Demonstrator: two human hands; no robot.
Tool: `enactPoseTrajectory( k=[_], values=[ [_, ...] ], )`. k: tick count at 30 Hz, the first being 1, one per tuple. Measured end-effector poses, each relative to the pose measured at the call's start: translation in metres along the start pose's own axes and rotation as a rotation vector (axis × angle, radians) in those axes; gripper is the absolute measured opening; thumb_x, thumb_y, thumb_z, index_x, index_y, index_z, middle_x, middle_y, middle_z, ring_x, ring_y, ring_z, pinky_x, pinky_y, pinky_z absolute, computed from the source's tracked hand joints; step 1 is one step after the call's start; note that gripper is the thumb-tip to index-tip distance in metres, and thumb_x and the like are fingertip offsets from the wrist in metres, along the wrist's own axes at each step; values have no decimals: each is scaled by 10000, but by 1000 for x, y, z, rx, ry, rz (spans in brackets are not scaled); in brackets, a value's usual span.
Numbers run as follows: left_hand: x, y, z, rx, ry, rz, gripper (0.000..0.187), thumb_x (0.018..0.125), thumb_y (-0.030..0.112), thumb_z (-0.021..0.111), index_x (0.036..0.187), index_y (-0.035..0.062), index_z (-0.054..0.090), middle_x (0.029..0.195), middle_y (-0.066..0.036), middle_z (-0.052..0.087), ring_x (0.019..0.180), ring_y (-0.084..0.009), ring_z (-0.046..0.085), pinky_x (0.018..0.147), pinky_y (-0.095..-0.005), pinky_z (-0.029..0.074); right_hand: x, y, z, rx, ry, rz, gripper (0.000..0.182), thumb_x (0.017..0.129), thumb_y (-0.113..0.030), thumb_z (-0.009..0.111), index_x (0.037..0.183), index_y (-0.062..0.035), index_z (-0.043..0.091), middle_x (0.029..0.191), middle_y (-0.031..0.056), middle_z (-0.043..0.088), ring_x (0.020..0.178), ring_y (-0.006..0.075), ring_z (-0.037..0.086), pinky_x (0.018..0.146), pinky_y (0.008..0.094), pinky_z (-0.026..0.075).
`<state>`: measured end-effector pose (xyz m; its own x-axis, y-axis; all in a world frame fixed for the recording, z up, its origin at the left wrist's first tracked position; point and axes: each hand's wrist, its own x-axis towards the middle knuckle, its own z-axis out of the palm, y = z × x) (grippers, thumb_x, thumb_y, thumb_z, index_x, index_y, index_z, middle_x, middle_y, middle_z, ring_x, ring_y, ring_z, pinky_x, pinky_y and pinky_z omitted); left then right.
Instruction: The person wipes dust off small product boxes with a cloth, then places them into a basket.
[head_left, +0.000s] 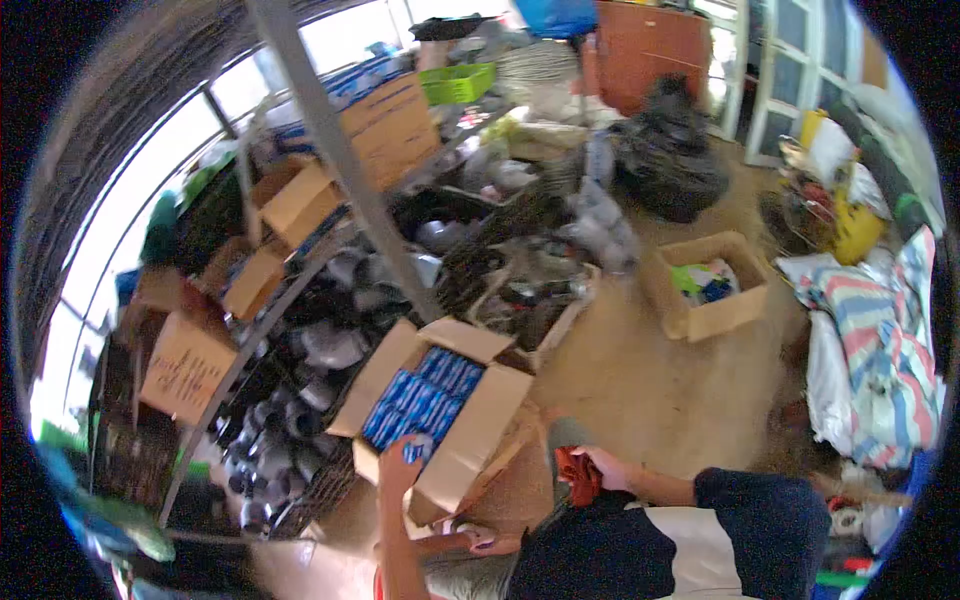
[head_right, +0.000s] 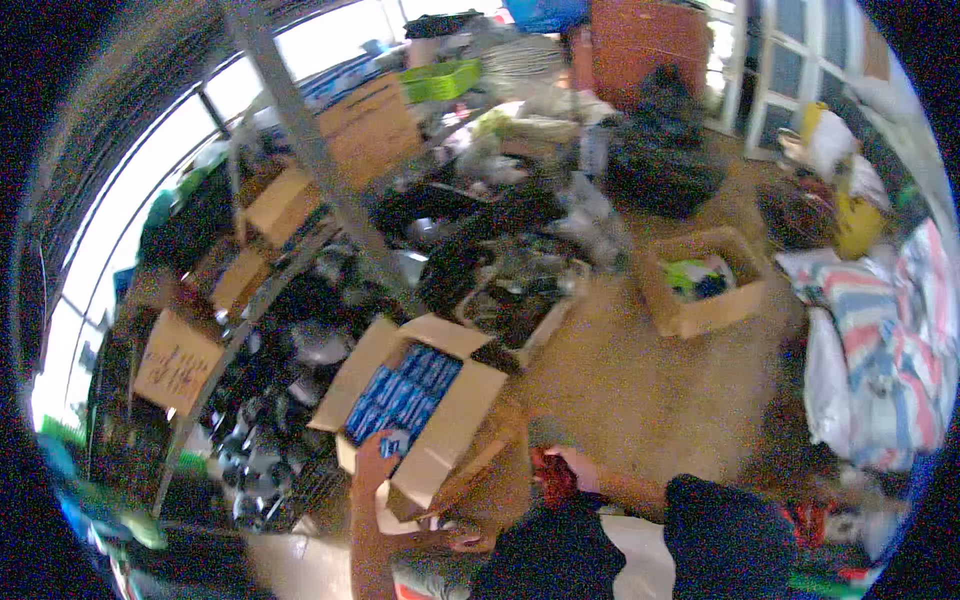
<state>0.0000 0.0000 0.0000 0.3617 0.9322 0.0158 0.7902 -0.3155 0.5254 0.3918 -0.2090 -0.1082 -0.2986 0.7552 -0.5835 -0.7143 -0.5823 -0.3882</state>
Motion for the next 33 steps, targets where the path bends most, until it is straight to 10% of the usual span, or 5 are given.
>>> enactPoseTrajectory(
  k=[9,13,16,22,33],
  values=[
    [-81,69,-12,-1172,773,-190,654,887,94,666,1487,138,410,1235,-112,617,1041,-261,649,859,-384,557,-10,-38,73,-342,39,-234,381,943,-203,564,1284,-38,517,1119,128,634,958,319,677,813,429,570],
    [-114,140,6,-2066,574,-23,452,1005,293,532,1409,132,413,1289,-85,524,1139,-213,550,967,-348,471,-23,-43,186,-696,-163,-558,400,973,-126,545,1357,-28,495,1243,152,599,1064,286,635,898,364,514],
    [-108,193,23,-1349,625,-459,395,1023,281,529,1364,112,428,1216,-83,523,1087,-186,526,953,-330,454,-35,-52,255,-1149,-412,-864,466,1013,-168,484,1451,-17,434,1421,158,494,1294,303,501,1086,375,381],
    [-101,199,-29,-987,975,-395,288,1010,199,573,1229,34,487,1080,-89,538,967,-157,502,856,-308,449,-56,-32,297,-1451,-580,-853,565,1045,-212,409,1522,48,255,1576,234,284,1464,380,277,1191,419,229],
    [-141,198,-42,-807,1054,-479,387,965,167,636,1277,16,465,1099,-120,551,983,-179,541,868,-321,466,-55,-12,339,-1395,-739,-899,581,1033,-180,426,1538,29,229,1567,251,292,1470,357,280,1188,395,236]
  ],
)
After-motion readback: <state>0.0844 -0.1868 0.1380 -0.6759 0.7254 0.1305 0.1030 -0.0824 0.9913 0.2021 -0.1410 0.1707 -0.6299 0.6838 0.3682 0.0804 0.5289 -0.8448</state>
